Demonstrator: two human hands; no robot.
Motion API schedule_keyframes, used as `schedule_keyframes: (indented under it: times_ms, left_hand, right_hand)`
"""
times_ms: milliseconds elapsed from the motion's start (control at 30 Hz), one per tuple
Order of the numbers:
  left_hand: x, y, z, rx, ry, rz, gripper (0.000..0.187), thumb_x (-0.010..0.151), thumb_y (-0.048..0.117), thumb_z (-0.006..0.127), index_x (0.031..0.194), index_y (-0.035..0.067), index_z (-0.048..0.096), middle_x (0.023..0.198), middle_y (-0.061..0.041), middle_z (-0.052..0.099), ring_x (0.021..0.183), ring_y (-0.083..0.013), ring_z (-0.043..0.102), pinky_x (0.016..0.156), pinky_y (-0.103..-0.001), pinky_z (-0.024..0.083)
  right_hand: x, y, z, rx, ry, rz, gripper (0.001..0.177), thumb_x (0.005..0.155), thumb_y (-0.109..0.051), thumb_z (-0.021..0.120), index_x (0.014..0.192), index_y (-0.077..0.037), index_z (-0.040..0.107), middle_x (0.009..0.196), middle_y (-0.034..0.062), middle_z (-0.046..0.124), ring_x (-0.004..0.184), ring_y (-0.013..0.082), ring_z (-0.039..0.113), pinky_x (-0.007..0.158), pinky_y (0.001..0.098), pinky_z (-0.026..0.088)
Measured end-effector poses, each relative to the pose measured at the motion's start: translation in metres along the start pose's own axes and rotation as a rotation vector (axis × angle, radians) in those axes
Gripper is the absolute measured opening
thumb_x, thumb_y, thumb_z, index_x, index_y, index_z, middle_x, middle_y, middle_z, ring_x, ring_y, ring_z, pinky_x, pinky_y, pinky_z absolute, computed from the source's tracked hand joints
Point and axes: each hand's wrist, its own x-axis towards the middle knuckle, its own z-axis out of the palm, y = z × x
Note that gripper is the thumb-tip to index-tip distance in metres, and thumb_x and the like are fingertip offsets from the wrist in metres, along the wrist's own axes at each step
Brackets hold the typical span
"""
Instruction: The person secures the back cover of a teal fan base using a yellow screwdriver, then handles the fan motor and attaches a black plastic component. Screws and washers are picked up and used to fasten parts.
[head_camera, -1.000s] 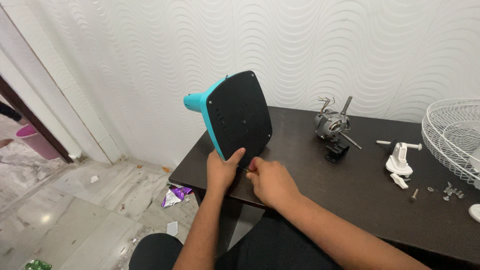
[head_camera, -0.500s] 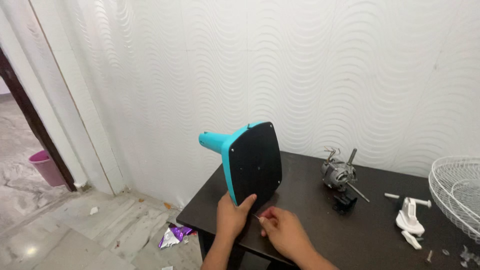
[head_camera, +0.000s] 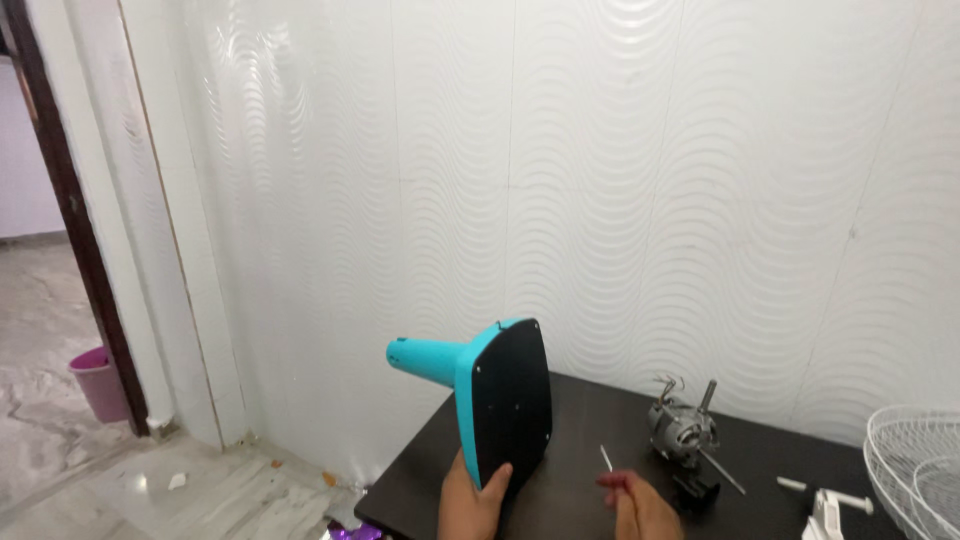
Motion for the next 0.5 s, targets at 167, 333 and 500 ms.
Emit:
schedule_keyframes:
  times_ms: [167, 333, 500]
  left_hand:
    - [0.059, -0.064, 0.023, 0.098, -0.133, 0.089, 0.083, 0.082, 0.023, 0.080, 0.147, -0.004, 0.036, 0.134, -0.026, 0.062, 0.129, -0.0329, 0.065, 0.115, -0.042, 0.045]
    - [0.078, -0.103, 0.046, 0.176, -0.154, 0.059, 0.093, 0.082, 0.023, 0.079, 0.152, -0.003, 0.024, 0.138, -0.025, 0.057, 0.131, -0.0319, 0.062, 0.117, -0.043, 0.044]
    - [0.082, -0.128, 0.073, 0.073, -0.068, 0.300, 0.102, 0.087, 0.020, 0.078, 0.156, -0.006, 0.008, 0.143, -0.030, 0.045, 0.130, -0.0362, 0.057, 0.112, -0.048, 0.043]
  right_hand:
    - [0.061, 0.041, 0.042, 0.174, 0.118, -0.502, 0.031, 0.095, -0.028, 0.058, 0.100, -0.010, 0.084, 0.073, 0.0114, 0.074, 0.070, 0.0195, 0.074, 0.071, 0.0365, 0.061]
    - [0.046, 0.044, 0.060, -0.001, 0.402, -0.920, 0.030, 0.102, -0.031, 0.052, 0.100, -0.015, 0.077, 0.077, 0.0039, 0.076, 0.066, 0.0134, 0.073, 0.066, 0.0333, 0.061]
    - [0.036, 0.034, 0.057, 0.180, 0.268, -0.681, 0.023, 0.092, -0.032, 0.069, 0.102, -0.013, 0.079, 0.074, 0.0060, 0.075, 0.067, 0.0152, 0.075, 0.062, 0.0318, 0.061]
